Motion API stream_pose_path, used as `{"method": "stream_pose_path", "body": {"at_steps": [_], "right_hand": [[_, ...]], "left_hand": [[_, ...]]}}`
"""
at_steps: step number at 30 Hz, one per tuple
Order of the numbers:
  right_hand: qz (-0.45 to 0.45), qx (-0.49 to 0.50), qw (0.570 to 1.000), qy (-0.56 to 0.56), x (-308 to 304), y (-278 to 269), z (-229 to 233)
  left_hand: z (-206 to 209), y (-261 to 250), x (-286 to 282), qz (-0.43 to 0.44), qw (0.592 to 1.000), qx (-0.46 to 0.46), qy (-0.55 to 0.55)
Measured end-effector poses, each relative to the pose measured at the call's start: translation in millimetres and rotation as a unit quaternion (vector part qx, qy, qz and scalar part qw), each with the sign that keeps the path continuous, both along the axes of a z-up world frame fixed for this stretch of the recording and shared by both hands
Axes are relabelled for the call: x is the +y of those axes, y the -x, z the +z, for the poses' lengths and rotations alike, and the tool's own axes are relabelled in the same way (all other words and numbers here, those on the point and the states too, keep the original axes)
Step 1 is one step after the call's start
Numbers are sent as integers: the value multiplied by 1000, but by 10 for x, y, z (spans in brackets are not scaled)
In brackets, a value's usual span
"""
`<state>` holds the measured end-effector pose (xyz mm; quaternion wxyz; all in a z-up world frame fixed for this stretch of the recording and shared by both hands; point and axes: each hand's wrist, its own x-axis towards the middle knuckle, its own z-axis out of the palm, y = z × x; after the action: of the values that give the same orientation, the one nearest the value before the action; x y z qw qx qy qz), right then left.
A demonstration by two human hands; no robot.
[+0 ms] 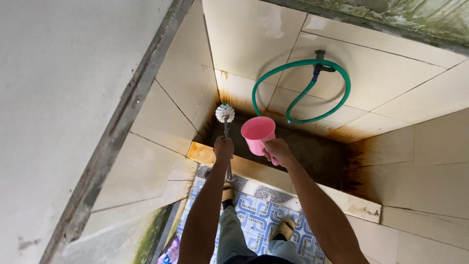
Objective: The person scrubs a tiled wall with a long-handled brush, repeatedly pouring water from a pink scoop onto the brush and wall. They rinse the brush under a green hose and continue scrubbing the same area.
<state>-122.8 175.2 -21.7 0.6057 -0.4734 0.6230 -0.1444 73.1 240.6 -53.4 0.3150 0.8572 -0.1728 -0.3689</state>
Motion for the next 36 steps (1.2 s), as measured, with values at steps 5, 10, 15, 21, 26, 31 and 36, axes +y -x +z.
{"method": "stream_pose_path", "body": {"at_steps": [5, 10, 15, 21, 26, 31, 36], "right_hand": [[-24, -1, 1000, -20, -497, -980, 413], [-58, -50, 997, -9, -1308, -1678, 951], [-125, -133, 982, 35, -1823, -2030, 1508], [-144, -160, 974, 75, -1864, -1965, 1304], [-143, -145, 976, 82, -1809, -1785, 1063], [-156, -151, 974, 65, -1780, -1694, 1073], [-162, -166, 972, 39, -1826, -1676, 889]], "left_hand": [[-887, -814, -470, -21, 1000, -5, -11], [-698, -1108, -693, -20, 1000, 14, 12], [-879, -1114, -955, -25, 999, 36, 6], [-688, -1063, -1129, -8, 996, 81, 35], [-424, -1071, -1184, -3, 994, 100, 30], [-285, -1068, -1170, -5, 993, 114, 44], [-206, -1045, -1145, -21, 995, 94, 25]]}}
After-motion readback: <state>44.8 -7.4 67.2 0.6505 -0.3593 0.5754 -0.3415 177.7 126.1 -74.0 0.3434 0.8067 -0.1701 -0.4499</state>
